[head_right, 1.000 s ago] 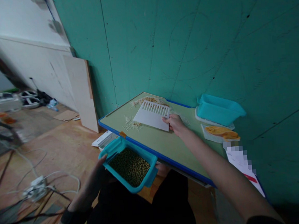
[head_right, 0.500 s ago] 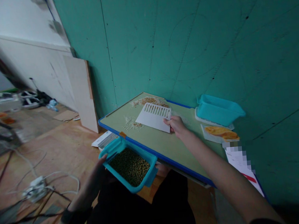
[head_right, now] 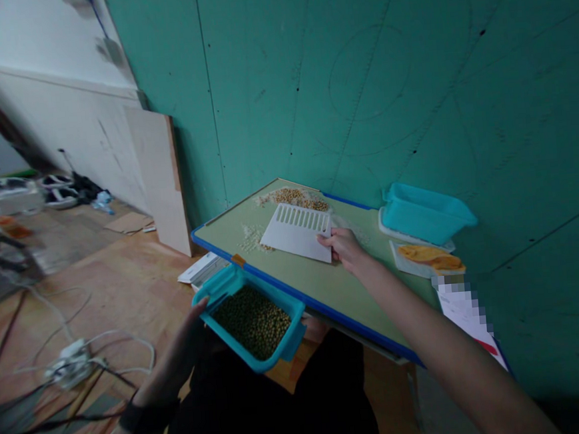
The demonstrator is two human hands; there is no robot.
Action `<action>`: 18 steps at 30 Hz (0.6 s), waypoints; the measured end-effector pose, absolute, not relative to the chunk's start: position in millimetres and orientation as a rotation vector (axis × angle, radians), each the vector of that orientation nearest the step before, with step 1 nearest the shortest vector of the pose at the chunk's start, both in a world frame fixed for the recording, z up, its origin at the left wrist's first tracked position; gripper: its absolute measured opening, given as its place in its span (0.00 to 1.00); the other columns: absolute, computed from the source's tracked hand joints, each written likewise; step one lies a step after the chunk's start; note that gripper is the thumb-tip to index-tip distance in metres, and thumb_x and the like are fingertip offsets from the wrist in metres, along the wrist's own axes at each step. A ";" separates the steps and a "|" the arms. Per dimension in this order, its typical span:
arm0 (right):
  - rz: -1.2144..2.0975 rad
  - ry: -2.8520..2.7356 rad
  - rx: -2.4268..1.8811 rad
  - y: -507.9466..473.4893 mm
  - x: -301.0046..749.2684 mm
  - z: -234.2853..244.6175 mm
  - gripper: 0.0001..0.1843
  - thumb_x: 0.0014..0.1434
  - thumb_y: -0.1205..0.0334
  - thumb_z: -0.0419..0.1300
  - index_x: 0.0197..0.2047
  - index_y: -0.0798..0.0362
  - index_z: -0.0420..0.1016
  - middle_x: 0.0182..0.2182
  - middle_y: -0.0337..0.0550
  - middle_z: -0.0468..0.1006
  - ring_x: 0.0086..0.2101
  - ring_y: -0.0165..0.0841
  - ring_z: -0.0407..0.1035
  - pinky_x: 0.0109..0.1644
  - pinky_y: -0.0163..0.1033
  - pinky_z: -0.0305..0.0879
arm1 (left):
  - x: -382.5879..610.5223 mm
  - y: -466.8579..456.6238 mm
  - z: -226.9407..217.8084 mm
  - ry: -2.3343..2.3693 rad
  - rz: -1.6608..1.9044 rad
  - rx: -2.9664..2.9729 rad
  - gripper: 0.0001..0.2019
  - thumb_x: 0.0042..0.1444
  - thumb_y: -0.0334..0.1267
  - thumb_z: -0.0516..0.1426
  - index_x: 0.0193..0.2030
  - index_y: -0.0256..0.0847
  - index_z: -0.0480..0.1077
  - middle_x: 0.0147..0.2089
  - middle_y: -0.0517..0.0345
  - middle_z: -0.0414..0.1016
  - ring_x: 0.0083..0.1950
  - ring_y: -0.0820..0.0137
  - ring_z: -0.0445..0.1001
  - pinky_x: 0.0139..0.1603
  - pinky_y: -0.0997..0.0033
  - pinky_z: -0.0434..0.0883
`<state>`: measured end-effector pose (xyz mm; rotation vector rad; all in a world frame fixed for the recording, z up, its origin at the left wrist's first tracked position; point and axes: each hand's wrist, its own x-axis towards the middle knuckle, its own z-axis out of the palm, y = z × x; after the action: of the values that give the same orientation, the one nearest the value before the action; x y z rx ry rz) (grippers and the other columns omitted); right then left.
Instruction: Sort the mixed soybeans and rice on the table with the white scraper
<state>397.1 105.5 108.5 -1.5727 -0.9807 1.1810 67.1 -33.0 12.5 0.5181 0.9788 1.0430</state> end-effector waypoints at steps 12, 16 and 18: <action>1.227 -1.009 -1.574 93.3 405.6 103.7 0.07 0.51 0.71 0.74 0.32 0.53 0.81 0.28 0.45 0.85 0.29 0.36 0.78 0.34 0.38 0.75 | 66.9 -35.6 16.5 0.962 1.035 0.570 0.39 0.67 0.61 0.62 0.76 0.39 0.70 0.65 0.40 0.85 0.72 0.42 0.77 0.68 0.44 0.77; 1.253 -1.026 -1.555 87.0 406.0 103.9 0.07 0.51 0.69 0.74 0.33 0.52 0.82 0.29 0.45 0.86 0.29 0.37 0.79 0.33 0.37 0.75 | 66.9 -34.7 15.7 0.972 1.051 0.564 0.39 0.66 0.60 0.63 0.77 0.41 0.69 0.65 0.41 0.85 0.70 0.43 0.79 0.67 0.44 0.78; 1.260 -1.026 -1.557 83.1 405.3 105.2 0.07 0.51 0.69 0.74 0.32 0.52 0.82 0.28 0.44 0.85 0.28 0.36 0.78 0.32 0.37 0.74 | 67.3 -34.0 15.5 0.980 1.059 0.553 0.40 0.65 0.60 0.64 0.77 0.40 0.69 0.64 0.40 0.86 0.69 0.42 0.80 0.66 0.44 0.79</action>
<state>405.3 83.1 105.2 -1.5574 -1.0256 1.2598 67.3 -34.0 15.5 0.5528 0.9800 1.0589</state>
